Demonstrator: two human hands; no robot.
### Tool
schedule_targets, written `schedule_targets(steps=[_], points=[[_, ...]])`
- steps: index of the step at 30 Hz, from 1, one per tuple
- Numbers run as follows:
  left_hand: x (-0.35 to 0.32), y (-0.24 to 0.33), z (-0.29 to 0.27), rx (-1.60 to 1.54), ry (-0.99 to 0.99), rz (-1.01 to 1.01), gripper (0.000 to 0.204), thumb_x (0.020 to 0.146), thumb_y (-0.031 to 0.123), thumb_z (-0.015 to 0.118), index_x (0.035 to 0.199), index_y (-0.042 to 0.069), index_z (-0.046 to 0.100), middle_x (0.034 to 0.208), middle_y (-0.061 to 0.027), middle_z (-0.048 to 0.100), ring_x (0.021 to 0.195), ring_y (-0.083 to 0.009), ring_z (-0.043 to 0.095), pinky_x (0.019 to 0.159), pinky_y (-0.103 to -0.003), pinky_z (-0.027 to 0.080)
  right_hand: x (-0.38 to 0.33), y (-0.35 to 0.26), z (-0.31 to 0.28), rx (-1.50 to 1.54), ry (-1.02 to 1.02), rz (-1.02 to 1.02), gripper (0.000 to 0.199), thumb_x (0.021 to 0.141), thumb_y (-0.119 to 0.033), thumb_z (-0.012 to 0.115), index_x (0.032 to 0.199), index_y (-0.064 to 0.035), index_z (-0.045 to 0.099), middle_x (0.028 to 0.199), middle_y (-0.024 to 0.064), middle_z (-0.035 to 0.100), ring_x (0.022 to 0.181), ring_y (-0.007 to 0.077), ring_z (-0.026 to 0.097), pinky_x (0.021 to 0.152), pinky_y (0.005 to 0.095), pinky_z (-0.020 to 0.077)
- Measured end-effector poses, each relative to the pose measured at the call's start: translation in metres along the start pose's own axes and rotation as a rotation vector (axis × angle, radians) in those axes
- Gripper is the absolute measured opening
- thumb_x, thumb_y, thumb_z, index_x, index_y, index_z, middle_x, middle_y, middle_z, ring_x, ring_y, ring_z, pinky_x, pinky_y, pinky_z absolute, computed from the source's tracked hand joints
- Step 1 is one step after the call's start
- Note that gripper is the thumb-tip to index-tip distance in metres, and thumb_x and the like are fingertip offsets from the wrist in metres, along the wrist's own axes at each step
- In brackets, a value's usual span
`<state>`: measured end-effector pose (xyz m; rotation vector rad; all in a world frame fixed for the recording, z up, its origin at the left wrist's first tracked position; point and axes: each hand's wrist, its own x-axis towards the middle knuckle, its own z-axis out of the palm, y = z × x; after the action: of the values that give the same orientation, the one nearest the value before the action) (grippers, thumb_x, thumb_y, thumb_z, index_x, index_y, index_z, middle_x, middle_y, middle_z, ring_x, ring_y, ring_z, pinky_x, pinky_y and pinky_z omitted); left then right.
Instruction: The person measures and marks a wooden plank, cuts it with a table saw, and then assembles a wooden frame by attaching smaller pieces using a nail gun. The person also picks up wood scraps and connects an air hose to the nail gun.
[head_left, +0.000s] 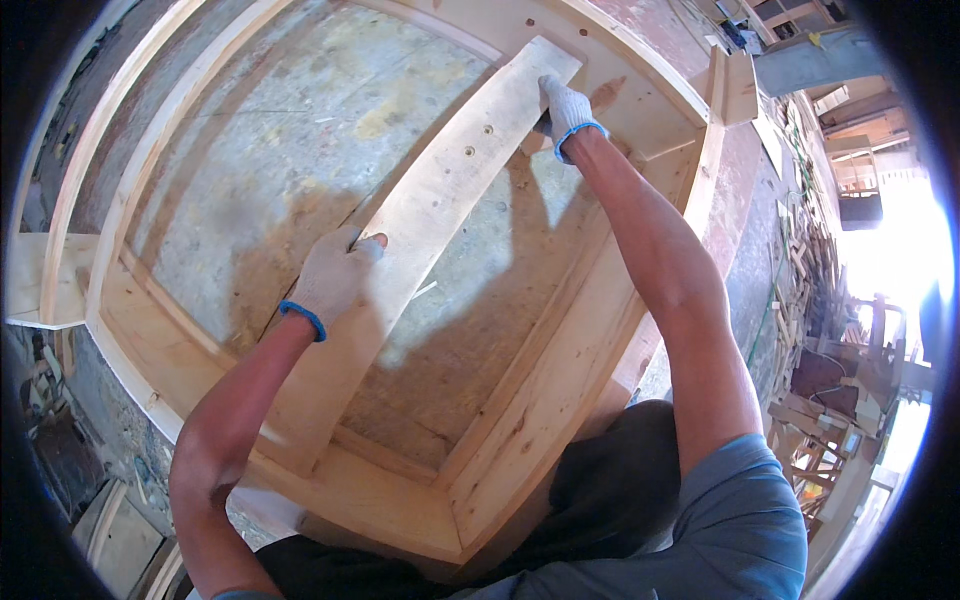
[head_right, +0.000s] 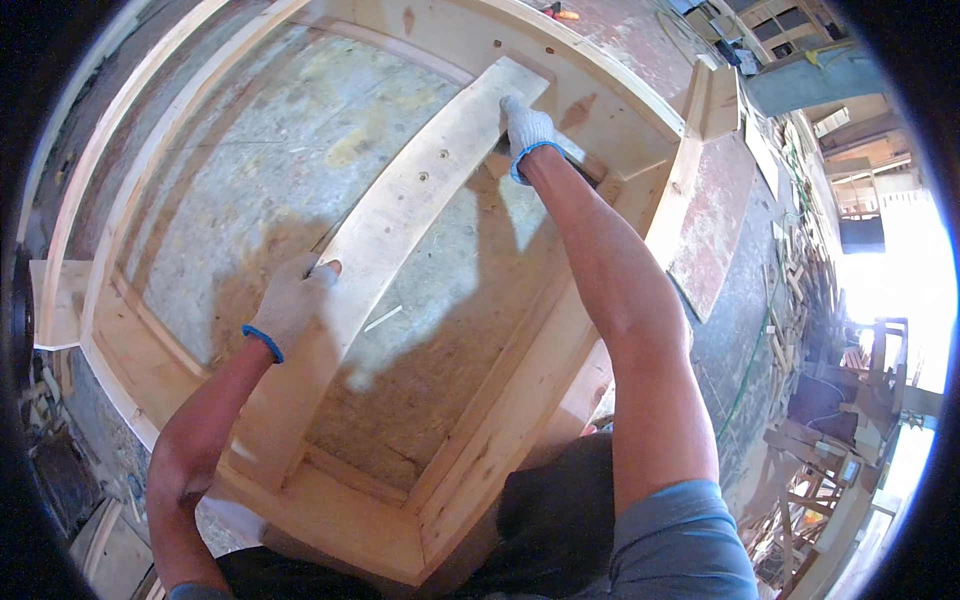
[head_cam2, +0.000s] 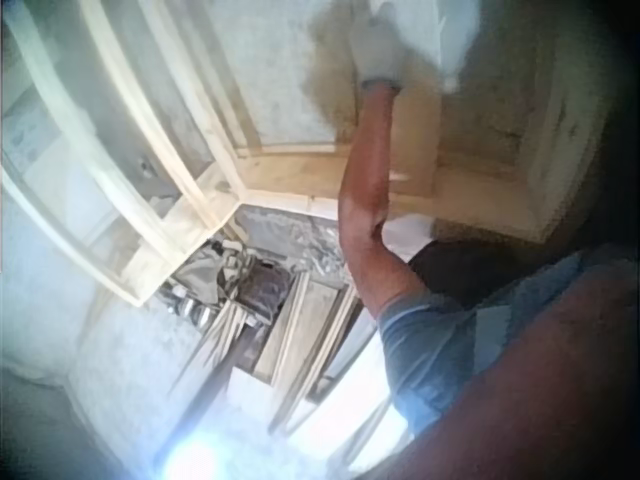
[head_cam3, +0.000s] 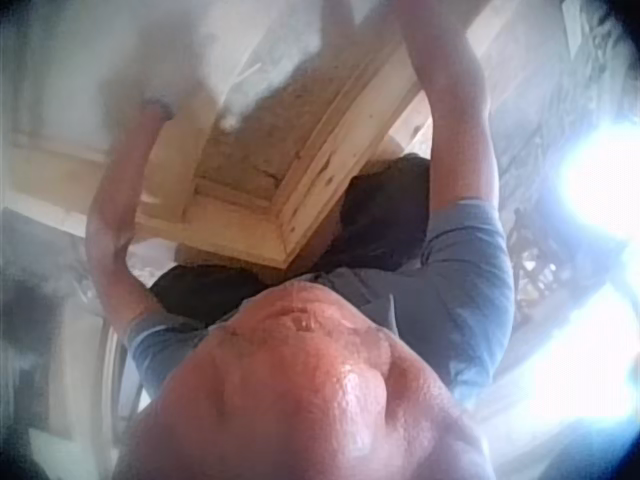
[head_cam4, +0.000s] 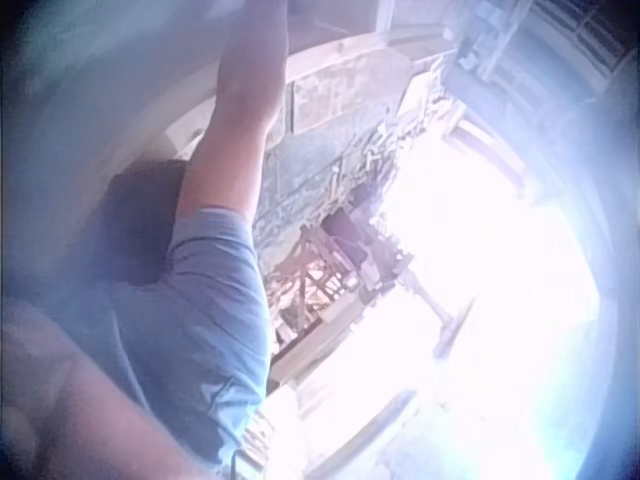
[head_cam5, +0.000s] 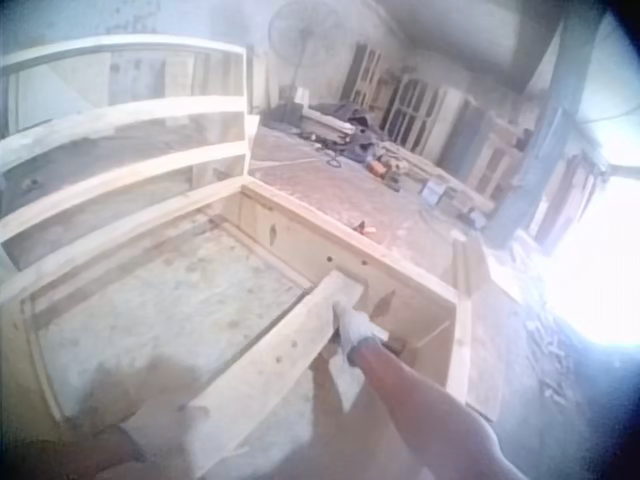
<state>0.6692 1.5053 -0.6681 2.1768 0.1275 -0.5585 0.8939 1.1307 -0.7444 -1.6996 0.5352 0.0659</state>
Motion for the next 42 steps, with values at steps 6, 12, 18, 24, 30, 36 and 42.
schedule_targets(steps=[6,12,18,24,30,36,42], points=[[-0.007,0.007,-0.009,0.054,0.04,0.048,0.047,0.094,0.041,0.06,0.09,-0.006,0.063,0.077,-0.0206,0.06,0.076,-0.0297,0.06,0.073,-0.044,0.045,-0.028,-0.023,0.006,0.271,0.026,0.057,0.047,0.093,-0.046,0.056,0.098,0.0,0.066,0.084,0.0147,0.066,0.065,0.0277,0.065,0.059,0.0428,0.0557],[-0.002,0.009,-0.007,-0.001,-0.005,0.026,0.046,0.095,0.04,0.06,0.089,-0.006,0.06,0.082,-0.0181,0.058,0.08,-0.0262,0.054,0.074,-0.043,0.042,0.001,0.023,-0.037,-1.114,0.094,-0.227,0.064,0.092,-0.056,0.052,0.117,0.0,0.071,0.116,0.0268,0.07,0.102,0.039,0.071,0.088,0.049,0.0549],[-0.004,0.004,-0.01,0.01,0.04,0.075,0.048,0.094,0.04,0.061,0.09,-0.007,0.062,0.079,-0.0212,0.06,0.078,-0.0286,0.06,0.073,-0.044,0.045,-0.05,0.024,0.013,-1.319,-0.016,-0.261,0.077,0.083,-0.064,0.065,0.127,0.0,0.065,0.131,0.0289,0.062,0.124,0.0396,0.06,0.105,0.0455,0.0477],[-0.002,0.006,-0.012,0.045,-0.035,0.053,0.05,0.096,0.042,0.059,0.085,-0.006,0.056,0.078,-0.0139,0.053,0.078,-0.0232,0.051,0.072,-0.041,0.041,-0.026,0.044,0.0,-1.371,0.065,-0.331,0.087,0.076,-0.063,0.075,0.131,0.0018,0.058,0.138,0.0298,0.055,0.128,0.044,0.056,0.104,0.0488,0.0481],[0.001,0.004,-0.004,0.003,-0.001,0.074,0.05,0.095,0.043,0.06,0.083,-0.006,0.056,0.076,-0.0144,0.052,0.076,-0.0243,0.051,0.072,-0.042,0.041,-0.005,0.031,-0.025,-1.212,-0.053,-0.345,0.092,0.076,-0.064,0.075,0.137,0.001,0.053,0.137,0.0303,0.056,0.12,0.0442,0.061,0.101,0.0477,0.0507],[0.001,-0.002,-0.005,-0.029,0.02,0.092,0.048,0.095,0.041,0.062,0.082,-0.004,0.057,0.074,-0.0144,0.053,0.072,-0.0233,0.051,0.069,-0.04,0.042,0.011,0.012,-0.029,-1.165,0.19,-0.569,0.077,0.077,-0.059,0.075,0.129,-0.0039,0.063,0.123,0.0277,0.067,0.114,0.0419,0.065,0.099,0.0452,0.0511],[0.001,-0.003,-0.008,-0.036,-0.009,0.03,0.047,0.095,0.039,0.064,0.077,-0.002,0.053,0.071,-0.0105,0.048,0.071,-0.0188,0.046,0.066,-0.038,0.04,0.038,0.011,-0.039,-0.982,-0.035,-0.536,0.058,0.08,-0.048,0.073,0.115,-0.0015,0.071,0.115,0.0257,0.07,0.11,0.0407,0.067,0.097,0.0456,0.0509]])
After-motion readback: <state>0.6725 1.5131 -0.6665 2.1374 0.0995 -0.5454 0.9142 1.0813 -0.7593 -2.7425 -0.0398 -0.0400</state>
